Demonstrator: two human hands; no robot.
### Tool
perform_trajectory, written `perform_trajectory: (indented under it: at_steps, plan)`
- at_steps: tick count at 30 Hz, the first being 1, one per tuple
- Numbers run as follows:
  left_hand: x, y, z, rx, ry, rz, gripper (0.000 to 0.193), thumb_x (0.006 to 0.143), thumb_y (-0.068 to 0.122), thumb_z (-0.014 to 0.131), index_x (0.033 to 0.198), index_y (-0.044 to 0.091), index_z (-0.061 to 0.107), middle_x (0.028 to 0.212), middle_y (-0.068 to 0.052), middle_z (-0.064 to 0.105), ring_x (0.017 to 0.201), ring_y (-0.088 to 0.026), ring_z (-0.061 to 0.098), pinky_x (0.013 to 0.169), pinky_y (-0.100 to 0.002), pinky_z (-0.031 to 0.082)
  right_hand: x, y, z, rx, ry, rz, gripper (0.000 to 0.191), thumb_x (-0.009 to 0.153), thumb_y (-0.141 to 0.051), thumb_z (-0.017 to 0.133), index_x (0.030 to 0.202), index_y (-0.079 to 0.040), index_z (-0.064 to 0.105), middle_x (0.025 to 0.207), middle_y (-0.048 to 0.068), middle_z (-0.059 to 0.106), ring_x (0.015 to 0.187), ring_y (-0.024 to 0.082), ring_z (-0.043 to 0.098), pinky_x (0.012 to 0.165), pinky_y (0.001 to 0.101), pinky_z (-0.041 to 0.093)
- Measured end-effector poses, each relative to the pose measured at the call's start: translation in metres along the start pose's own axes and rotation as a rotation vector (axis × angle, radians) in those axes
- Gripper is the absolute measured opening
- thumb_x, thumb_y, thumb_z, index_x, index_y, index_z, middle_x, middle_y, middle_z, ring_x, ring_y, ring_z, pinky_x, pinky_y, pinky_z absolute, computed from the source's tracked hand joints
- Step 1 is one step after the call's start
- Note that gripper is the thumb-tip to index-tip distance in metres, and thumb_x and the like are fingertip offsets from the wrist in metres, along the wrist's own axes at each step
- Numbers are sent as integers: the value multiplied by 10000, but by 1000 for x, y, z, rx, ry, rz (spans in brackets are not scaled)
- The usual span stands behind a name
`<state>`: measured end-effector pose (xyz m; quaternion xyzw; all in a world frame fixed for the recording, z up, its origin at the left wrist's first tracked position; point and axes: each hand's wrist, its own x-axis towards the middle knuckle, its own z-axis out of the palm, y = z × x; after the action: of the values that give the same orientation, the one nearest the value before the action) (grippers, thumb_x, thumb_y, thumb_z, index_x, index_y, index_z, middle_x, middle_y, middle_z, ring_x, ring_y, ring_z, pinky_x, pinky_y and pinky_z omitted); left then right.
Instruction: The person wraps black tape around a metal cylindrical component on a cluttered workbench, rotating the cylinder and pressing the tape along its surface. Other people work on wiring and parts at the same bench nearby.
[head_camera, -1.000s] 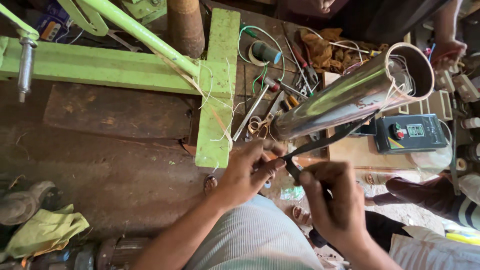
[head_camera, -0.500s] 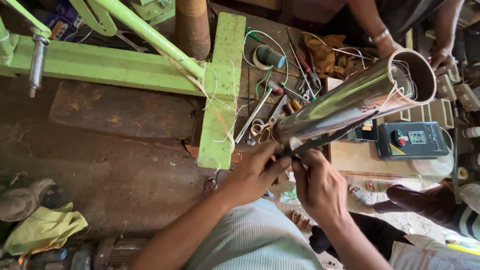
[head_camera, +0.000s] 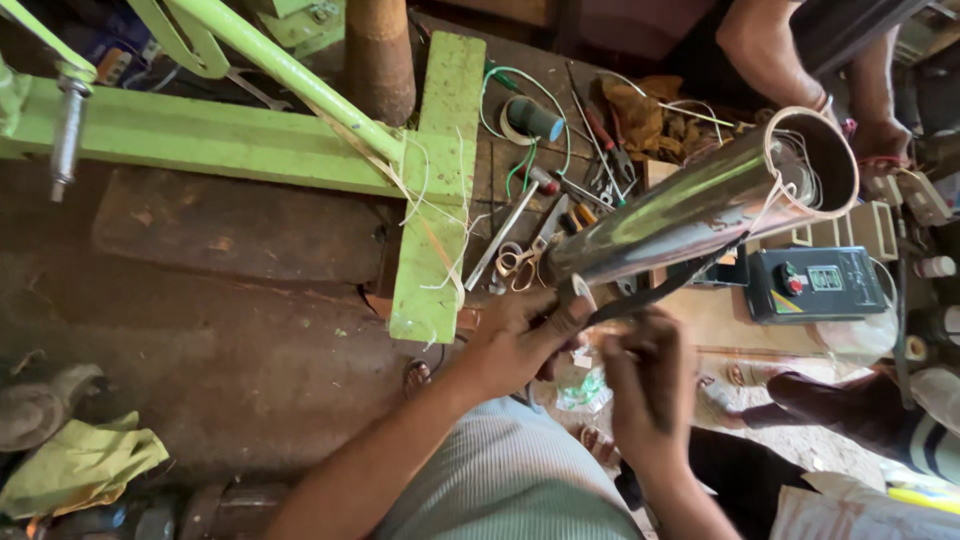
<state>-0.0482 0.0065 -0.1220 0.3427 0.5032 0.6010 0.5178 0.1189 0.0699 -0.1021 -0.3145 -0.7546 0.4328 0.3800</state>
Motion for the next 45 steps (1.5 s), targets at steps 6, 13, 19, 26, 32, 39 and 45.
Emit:
perform_trajectory:
  at_steps: [6,13,19,26,32,39,45]
  plan:
    - [-8,-10,-9,362,32,390,284,1120,311,615,1079,30,625,926,-79,613,769,-108,614,667,-264,501,11,-26,-6,-524,-103,-220,246,997,-81,647,1105,-32,430,1053,117,682,797,129,622,681,287,509]
    - [-5,-10,-2,29,15,381,215,946,174,712,1092,24,665,936,-48,702,821,-109,713,664,-280,586,17,-55,-18,181,-209,211,253,991,2,550,1201,-51,420,1272,140,662,775,77,565,633,225,493]
    - [9,-7,8,43,198,86,364,1070,264,642,841,-18,639,654,-66,558,554,-106,561,485,-294,418,9,-13,-10,-77,-66,-34,188,1034,15,606,1122,-33,447,1337,148,647,805,100,577,648,268,496]
    - [-3,-3,-3,219,63,320,192,1068,231,602,1079,44,646,849,-5,614,698,-69,612,633,-249,509,17,-26,-15,-843,-183,-49,307,932,-194,744,1114,-68,532,929,58,700,681,107,617,623,298,510]
    - [-1,0,3,-89,-98,486,262,1006,26,686,1264,56,650,1193,-41,645,1072,-138,670,923,-345,604,23,-63,-29,162,-256,279,300,967,-33,571,1219,-28,406,1143,84,661,776,88,594,633,241,519]
    - [18,3,13,198,199,272,334,1050,297,625,868,19,654,714,-44,610,610,-112,596,532,-293,455,13,-22,-16,-41,53,-75,184,1074,9,610,1073,-13,427,1224,104,617,911,111,583,770,243,490]
    - [7,4,6,155,19,168,344,1092,368,529,967,58,609,714,-16,593,618,-125,599,557,-286,481,18,-13,-12,-655,-138,-197,223,955,-46,684,1027,-10,476,953,135,662,716,158,626,627,310,466]
